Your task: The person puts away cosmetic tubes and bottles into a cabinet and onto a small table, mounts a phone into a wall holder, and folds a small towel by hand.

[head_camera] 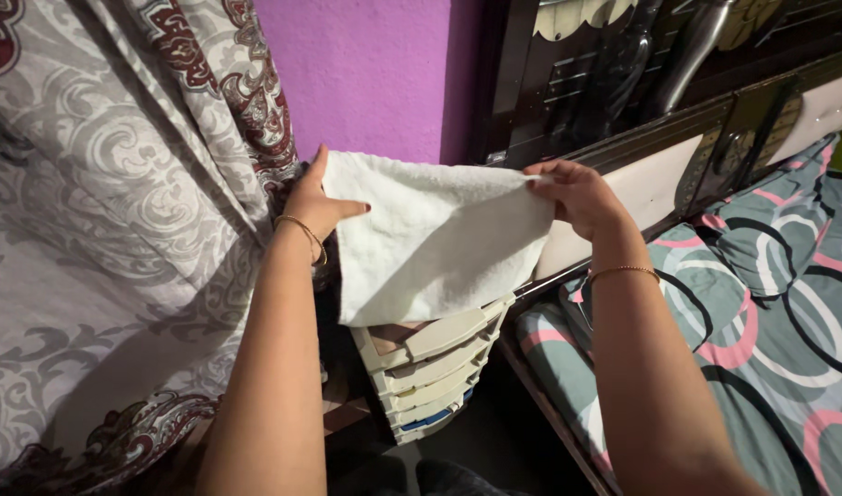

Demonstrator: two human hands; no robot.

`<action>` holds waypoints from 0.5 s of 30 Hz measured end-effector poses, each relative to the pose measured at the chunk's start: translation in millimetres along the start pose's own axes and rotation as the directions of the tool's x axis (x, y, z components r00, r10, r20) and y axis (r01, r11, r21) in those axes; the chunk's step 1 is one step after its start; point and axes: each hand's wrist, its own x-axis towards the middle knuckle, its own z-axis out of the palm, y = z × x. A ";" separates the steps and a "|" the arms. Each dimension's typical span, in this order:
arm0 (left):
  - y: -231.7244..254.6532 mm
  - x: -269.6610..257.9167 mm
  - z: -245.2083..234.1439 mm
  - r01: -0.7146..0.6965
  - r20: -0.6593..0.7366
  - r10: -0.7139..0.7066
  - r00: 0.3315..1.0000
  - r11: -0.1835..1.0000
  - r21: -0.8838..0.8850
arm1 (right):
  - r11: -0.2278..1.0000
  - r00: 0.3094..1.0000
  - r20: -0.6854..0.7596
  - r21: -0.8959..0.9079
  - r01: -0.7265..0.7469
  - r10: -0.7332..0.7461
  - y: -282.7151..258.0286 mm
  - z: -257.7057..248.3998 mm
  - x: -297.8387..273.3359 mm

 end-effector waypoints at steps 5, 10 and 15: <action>-5.8 -1.9 -4.0 0.087 0.022 -0.087 0.996 0.996 0.034 | 0.996 0.994 -0.105 0.087 -0.004 0.013 -3.5 -9.7 1.6; -16.2 11.7 -16.1 -0.093 -0.011 0.100 0.995 0.958 0.270 | 0.976 0.986 0.028 0.147 0.159 -0.165 -28.9 -12.9 -8.6; -8.2 15.5 -18.8 -0.237 -0.076 0.329 0.941 0.804 0.546 | 0.974 0.977 0.051 0.107 0.200 -0.207 -46.7 -11.8 -15.3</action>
